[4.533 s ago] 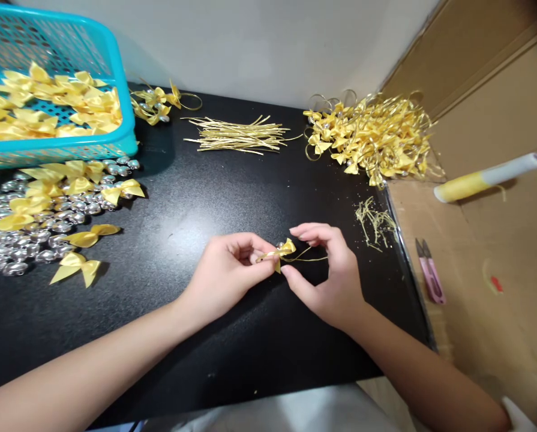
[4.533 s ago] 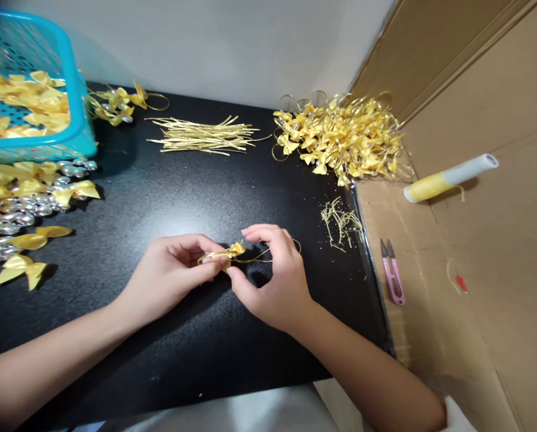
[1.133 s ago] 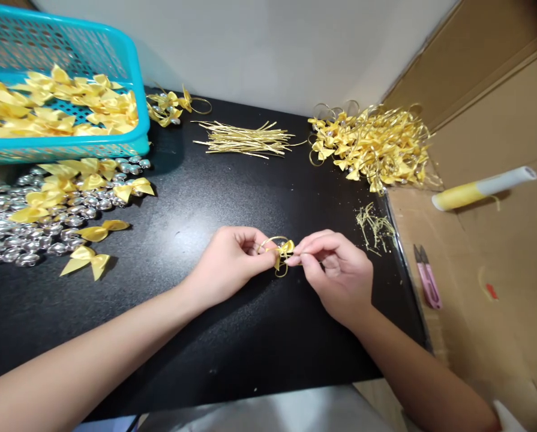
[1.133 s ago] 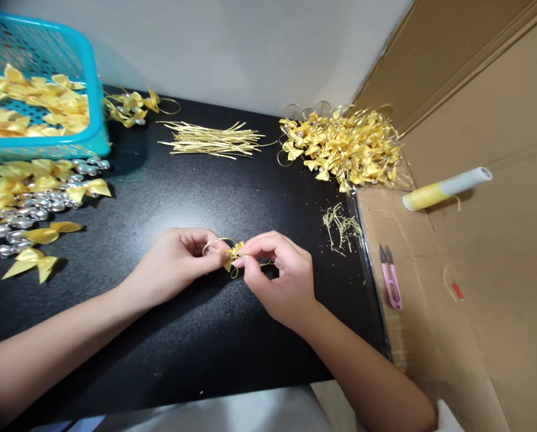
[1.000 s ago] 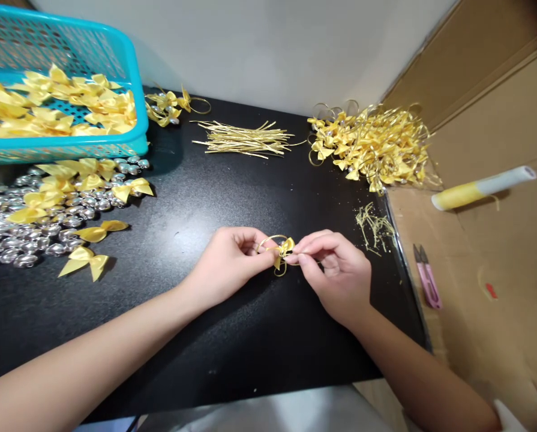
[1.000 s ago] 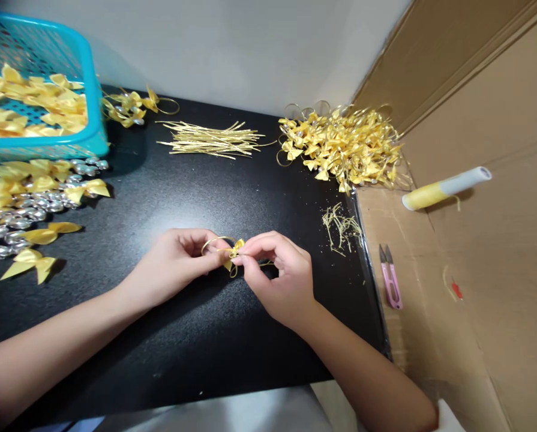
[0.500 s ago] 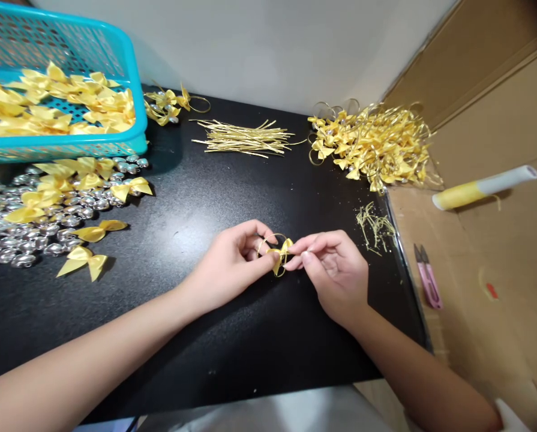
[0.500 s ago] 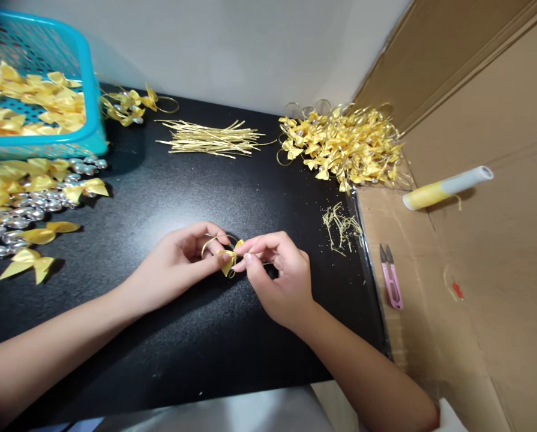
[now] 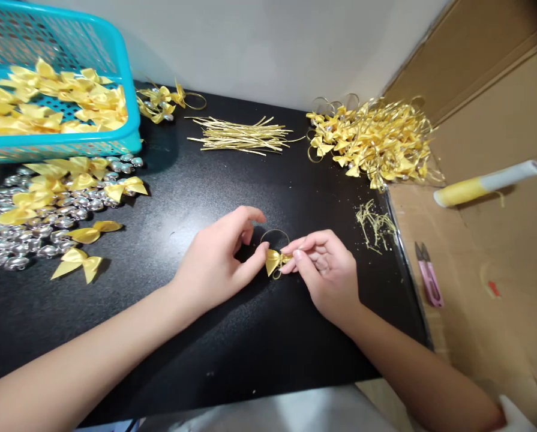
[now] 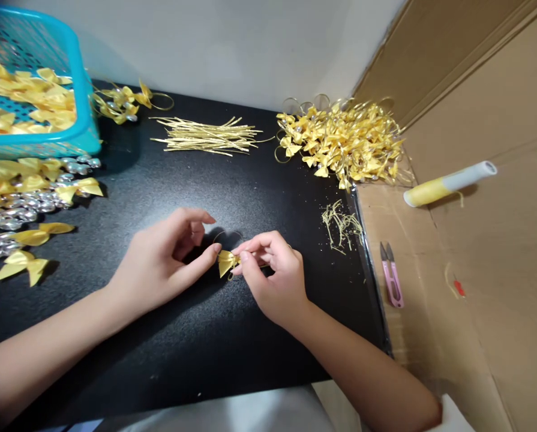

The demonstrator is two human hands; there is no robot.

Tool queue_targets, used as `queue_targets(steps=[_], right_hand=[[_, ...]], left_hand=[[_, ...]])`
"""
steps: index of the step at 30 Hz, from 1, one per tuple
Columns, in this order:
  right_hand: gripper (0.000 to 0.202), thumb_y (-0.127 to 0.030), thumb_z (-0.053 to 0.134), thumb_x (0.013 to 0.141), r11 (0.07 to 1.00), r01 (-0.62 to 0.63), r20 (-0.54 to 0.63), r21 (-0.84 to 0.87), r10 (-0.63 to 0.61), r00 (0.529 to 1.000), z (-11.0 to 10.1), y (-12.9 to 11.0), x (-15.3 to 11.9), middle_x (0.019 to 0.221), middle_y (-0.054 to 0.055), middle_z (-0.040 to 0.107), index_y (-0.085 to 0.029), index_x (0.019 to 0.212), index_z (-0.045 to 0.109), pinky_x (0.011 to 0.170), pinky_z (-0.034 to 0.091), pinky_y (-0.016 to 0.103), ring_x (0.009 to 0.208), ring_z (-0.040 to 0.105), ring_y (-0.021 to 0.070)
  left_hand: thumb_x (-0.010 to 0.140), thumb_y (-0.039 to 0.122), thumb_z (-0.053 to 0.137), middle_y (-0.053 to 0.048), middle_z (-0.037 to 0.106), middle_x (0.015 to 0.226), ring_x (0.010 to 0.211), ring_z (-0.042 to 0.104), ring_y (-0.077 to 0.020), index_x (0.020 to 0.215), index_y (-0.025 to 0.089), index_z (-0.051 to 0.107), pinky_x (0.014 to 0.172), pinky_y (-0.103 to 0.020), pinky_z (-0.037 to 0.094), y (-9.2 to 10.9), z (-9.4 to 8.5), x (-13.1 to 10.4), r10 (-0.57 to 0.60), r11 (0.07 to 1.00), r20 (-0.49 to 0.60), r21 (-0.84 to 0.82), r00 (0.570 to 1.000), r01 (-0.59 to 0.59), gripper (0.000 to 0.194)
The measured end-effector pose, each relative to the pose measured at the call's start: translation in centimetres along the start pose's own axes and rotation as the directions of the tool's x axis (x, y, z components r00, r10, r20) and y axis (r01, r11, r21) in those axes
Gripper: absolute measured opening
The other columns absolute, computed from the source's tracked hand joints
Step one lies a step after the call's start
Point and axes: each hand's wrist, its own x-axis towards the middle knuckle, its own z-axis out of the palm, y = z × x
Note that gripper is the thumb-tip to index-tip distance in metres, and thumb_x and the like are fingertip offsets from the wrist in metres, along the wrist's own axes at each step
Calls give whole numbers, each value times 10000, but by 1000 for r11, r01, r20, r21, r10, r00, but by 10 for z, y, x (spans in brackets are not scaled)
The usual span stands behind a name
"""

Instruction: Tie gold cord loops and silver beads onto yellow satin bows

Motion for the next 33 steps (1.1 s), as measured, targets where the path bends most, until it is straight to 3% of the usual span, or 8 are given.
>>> queue_targets(steps=[3, 7, 21, 33], right_hand=[[92, -161, 602, 862, 1000, 2, -1, 4, -2, 1000, 0, 1, 0, 836, 2, 711, -198, 838, 521, 592, 619, 215, 611, 709, 97], [93, -158, 601, 859, 1000, 1, -2, 3, -1, 1000, 1, 1, 0, 827, 3, 712, -197, 827, 524, 593, 622, 217, 613, 709, 98], [107, -144, 605, 854, 1000, 13, 15, 13, -13, 1000, 2, 0, 0, 822, 4, 720, -198, 816, 521, 609, 632, 225, 623, 712, 101], [94, -131, 612, 863, 998, -7, -9, 69, 7, 1000, 0, 2, 0, 833, -3, 712, -189, 837, 542, 625, 617, 203, 640, 713, 89]], left_hand=[[860, 241, 579, -9, 560, 738, 658, 530, -124, 845, 185, 653, 602, -246, 423, 2, -3, 0, 199, 973, -28, 125, 980, -195, 94], [861, 277, 590, -28, 541, 712, 660, 497, -149, 798, 183, 722, 601, -278, 396, 1, -4, 3, 267, 950, 48, 153, 963, -271, 174], [842, 221, 629, -33, 551, 686, 678, 482, -156, 759, 143, 735, 636, -280, 367, 0, 5, 3, 154, 988, 120, -32, 981, -152, 156], [806, 169, 659, -8, 553, 686, 697, 524, -140, 748, 163, 738, 671, -272, 383, -3, 6, 4, 100, 991, 94, -93, 991, -91, 99]])
